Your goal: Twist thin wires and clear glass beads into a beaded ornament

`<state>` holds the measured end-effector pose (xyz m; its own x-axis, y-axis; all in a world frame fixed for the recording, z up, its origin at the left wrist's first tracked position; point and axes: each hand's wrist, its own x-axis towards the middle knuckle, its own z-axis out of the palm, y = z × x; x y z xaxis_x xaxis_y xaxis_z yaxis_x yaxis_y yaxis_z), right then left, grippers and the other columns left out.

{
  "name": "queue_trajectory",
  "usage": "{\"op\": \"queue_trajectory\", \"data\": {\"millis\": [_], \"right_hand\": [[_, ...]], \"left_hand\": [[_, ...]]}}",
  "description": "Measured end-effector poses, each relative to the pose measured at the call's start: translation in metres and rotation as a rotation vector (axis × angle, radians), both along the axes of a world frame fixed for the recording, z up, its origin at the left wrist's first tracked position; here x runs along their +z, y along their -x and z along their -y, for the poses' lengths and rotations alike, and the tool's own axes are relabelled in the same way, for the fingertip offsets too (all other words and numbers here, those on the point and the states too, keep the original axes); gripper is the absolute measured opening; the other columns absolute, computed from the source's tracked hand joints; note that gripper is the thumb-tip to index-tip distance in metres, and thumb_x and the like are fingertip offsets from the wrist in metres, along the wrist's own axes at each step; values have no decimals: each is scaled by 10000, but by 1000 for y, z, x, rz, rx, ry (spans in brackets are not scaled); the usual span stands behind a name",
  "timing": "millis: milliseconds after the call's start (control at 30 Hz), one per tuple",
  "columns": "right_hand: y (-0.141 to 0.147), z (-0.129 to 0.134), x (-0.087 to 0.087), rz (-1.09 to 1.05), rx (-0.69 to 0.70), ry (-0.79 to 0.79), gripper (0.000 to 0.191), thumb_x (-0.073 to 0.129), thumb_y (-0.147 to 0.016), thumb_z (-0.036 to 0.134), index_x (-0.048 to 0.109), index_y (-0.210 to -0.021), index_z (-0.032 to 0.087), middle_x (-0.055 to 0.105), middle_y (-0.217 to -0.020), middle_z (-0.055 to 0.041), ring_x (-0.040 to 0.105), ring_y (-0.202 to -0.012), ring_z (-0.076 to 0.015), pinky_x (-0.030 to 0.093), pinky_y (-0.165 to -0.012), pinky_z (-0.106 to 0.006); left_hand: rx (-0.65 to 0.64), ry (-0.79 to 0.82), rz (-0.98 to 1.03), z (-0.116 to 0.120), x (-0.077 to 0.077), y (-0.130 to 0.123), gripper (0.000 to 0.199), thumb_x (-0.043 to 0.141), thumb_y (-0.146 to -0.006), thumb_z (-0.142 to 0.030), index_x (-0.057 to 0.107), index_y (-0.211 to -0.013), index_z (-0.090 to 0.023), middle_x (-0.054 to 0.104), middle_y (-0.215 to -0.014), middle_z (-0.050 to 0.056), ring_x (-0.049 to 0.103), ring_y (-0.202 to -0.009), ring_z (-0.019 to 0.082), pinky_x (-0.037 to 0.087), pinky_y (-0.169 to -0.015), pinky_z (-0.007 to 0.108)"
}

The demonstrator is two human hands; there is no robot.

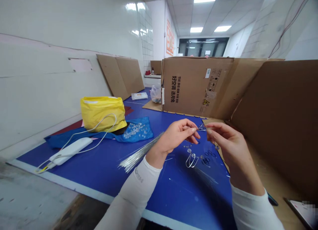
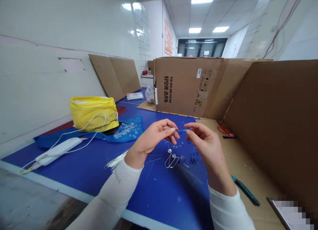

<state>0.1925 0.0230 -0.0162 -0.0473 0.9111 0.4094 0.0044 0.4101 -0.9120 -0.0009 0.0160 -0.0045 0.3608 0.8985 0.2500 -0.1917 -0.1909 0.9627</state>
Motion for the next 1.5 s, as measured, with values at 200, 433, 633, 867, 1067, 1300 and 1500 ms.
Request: {"op": "queue_trajectory", "data": {"millis": [200,433,633,867,1067,1300,1500], "right_hand": [[-7,6,2,10,49,-19,116,810,-743,278,810,-859,275,737,-734,-3,627,-653,-130,474,-592,-234],[-10,4,4,44,103,-38,81,838,-724,284,811,-800,271,743,-723,-4,640,-656,-120,495,-600,-206],[-13,2,3,52,97,-58,84,838,-729,286,812,-808,269,751,-743,-11,658,-678,-130,515,-620,-218],[-13,2,5,32,56,-66,93,833,-725,283,807,-810,257,735,-706,-4,631,-626,-119,485,-587,-222],[-12,3,7,1,20,-65,106,827,-714,280,801,-811,245,720,-678,-4,605,-590,-119,449,-546,-228],[-13,4,10,-12,15,-48,118,822,-701,279,790,-804,228,704,-635,-7,594,-574,-125,432,-537,-239],[-12,6,11,6,3,-56,125,812,-710,283,781,-813,219,691,-623,-5,581,-569,-131,433,-538,-255]], "left_hand": [[54,-23,32,3,1,-5,168,632,-901,-291,575,-859,-139,697,-743,29,641,-533,93,519,-587,246],[43,-13,10,3,3,-1,191,626,-907,-313,592,-850,-134,704,-741,29,635,-507,90,507,-568,246],[31,-13,27,3,2,-5,211,616,-918,-357,542,-884,-163,723,-745,25,644,-508,99,521,-580,257],[86,-77,41,4,1,-7,233,595,-933,-385,560,-883,-160,747,-876,60,701,-615,119,559,-678,286],[37,-119,20,5,2,-5,369,519,-974,-452,672,-907,-123,737,-1009,124,722,-731,140,567,-776,314],[23,-137,22,6,2,-6,212,601,-928,-344,639,-920,-135,726,-1048,110,713,-747,135,561,-777,310],[8,-89,57,4,0,-5,306,508,-977,-429,610,-930,-145,737,-1037,109,727,-737,149,555,-772,321]]}}
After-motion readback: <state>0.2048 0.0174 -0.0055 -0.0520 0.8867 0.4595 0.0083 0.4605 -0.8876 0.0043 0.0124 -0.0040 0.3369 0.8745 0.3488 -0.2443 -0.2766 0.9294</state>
